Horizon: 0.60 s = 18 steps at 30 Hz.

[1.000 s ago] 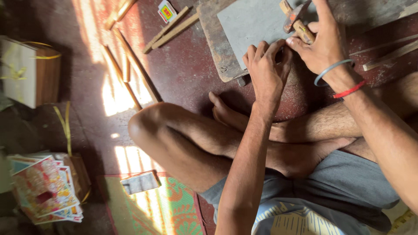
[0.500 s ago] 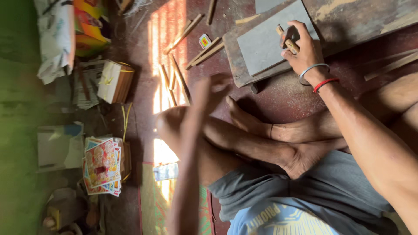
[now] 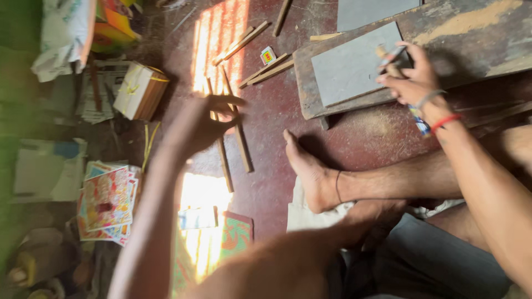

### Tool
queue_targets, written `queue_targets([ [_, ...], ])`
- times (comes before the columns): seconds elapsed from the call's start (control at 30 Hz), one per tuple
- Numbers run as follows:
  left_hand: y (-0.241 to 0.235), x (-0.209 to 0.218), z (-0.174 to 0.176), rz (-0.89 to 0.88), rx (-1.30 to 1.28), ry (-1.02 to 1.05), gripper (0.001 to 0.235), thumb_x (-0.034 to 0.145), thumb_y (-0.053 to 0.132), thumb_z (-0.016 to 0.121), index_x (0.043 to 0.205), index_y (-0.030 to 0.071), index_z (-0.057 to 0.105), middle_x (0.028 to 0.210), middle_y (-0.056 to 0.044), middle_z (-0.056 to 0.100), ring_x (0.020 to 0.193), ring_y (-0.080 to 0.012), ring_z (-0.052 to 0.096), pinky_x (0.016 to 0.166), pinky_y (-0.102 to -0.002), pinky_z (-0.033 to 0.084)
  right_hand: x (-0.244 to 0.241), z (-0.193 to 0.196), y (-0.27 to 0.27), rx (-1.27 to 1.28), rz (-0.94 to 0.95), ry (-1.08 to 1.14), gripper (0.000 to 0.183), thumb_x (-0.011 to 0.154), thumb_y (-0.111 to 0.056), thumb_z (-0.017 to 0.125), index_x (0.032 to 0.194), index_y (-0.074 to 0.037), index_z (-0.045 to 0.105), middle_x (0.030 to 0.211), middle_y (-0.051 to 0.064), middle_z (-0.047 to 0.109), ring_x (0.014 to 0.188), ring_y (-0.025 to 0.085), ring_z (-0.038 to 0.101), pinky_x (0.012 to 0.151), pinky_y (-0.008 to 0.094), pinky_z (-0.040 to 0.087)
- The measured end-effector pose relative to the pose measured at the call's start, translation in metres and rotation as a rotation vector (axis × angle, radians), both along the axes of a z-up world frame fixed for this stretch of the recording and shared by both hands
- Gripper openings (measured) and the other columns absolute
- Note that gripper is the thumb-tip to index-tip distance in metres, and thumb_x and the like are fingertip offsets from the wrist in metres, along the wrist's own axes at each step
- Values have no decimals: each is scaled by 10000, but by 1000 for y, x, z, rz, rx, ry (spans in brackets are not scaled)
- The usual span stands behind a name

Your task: The person sits on the floor and assembles small wooden frames by placing thin wooden sticks along the edges of a flat board and hammering nails into them. The person repeatedly picks up sticks, positions them, and uses a hammer to secure them.

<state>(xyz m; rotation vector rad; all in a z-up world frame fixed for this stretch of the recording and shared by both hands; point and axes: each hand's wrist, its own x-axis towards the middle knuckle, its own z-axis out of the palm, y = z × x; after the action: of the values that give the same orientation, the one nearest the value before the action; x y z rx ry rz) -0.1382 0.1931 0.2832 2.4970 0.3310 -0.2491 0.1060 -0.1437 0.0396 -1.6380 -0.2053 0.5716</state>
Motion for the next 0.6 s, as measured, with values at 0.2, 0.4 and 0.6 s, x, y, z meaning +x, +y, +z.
queue_targets([
  [0.2,-67,55,-136,-62,87,-139,317,810,212,758,1121,159,792,999,-145,771,890,-319,746,822,-403,589,8,1,-45,171,-137,-29,659,991,44,721,1499,-184,369,1061,71,663,621,87,516,447,219,365],
  [0.4,-145,108,-208,36,192,-495,493,816,196,747,1289,81,672,1206,-218,626,1109,-365,580,973,-474,463,36,-1,-60,-387,-143,-876,627,1009,155,686,1524,9,360,1232,224,606,944,269,628,755,332,560],
  [0.6,-146,107,-251,129,73,-535,397,949,112,738,1337,128,655,1298,-112,631,1199,-304,575,1062,-444,452,35,2,-68,-648,-150,-1012,429,1037,149,644,1415,30,476,1252,200,636,1064,264,670,884,349,580],
])
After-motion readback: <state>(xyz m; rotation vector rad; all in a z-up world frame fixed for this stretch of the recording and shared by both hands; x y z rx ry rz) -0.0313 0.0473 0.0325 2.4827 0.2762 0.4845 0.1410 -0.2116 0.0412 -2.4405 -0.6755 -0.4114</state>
